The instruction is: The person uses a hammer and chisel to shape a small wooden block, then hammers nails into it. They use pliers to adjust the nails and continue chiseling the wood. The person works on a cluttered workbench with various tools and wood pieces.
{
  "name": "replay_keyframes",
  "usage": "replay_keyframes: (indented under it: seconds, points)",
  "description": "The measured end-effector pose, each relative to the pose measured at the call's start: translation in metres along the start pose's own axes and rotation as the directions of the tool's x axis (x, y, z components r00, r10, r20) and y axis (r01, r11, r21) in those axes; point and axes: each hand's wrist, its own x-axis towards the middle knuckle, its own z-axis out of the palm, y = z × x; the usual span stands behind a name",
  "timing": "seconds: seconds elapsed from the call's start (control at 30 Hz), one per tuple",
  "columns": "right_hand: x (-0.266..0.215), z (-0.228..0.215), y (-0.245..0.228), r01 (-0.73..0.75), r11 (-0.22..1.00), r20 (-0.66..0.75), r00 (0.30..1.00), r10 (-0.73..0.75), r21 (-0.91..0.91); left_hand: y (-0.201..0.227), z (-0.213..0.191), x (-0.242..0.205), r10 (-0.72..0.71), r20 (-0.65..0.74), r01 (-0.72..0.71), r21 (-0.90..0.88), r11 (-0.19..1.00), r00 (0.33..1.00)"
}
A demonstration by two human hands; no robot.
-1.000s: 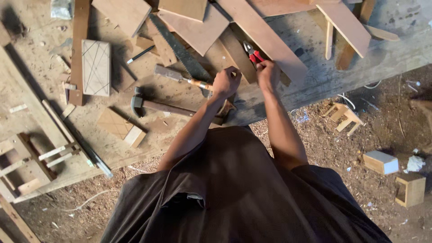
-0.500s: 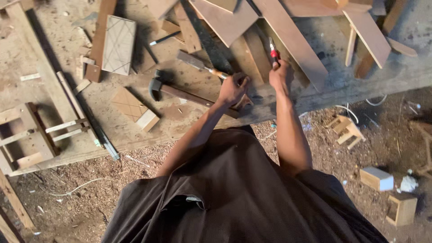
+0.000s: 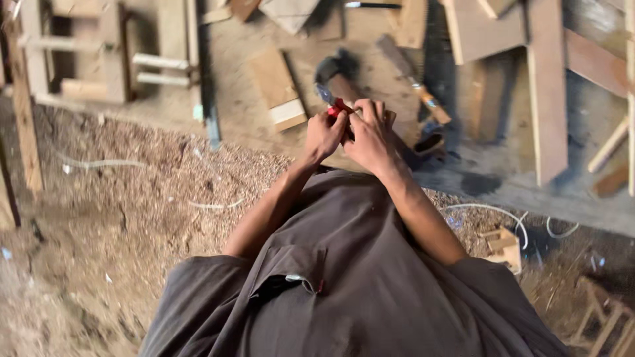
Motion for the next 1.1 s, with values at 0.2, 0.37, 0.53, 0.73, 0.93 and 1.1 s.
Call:
replay_keyframes:
  seconds: [0.2,0.37,0.53,0.73,0.93,1.1]
  points:
    - [0.018,0.121,0.015,0.032,0.959,0.108,0.992,-0.065,0.283,-0.039,-0.066,-0.009,-0.026,-0.037,0.033,0.218,0.975,0.999]
    - [0.029,0.185,0.053,-0.529,0.603,0.452,0.843,0.293,0.597,-0.057,-0.105,-0.011,0.197,-0.208,-0.059,0.531,0.845,0.958]
    - [0.05,0.16,0.04,-0.709,0.359,0.599,0.705,0.379,0.607,-0.07,-0.119,-0.014,0.231,0.011,-0.158,0.762,0.628,0.973]
    - [0.082,0.117,0.011,-0.785,0.411,0.7,0.609,0.373,0.464,-0.108,-0.114,-0.004,0.467,-0.045,-0.291,0.727,0.621,0.883]
    - [0.09,0.125,0.013,-0.769,0.525,0.687,0.603,0.405,0.365,-0.14,-0.107,0.006,0.6,-0.078,-0.356,0.742,0.568,0.796]
    - [0.082,0.136,0.028,-0.634,0.664,0.57,0.737,0.364,0.396,-0.144,-0.1,0.005,0.596,-0.085,-0.361,0.724,0.587,0.799]
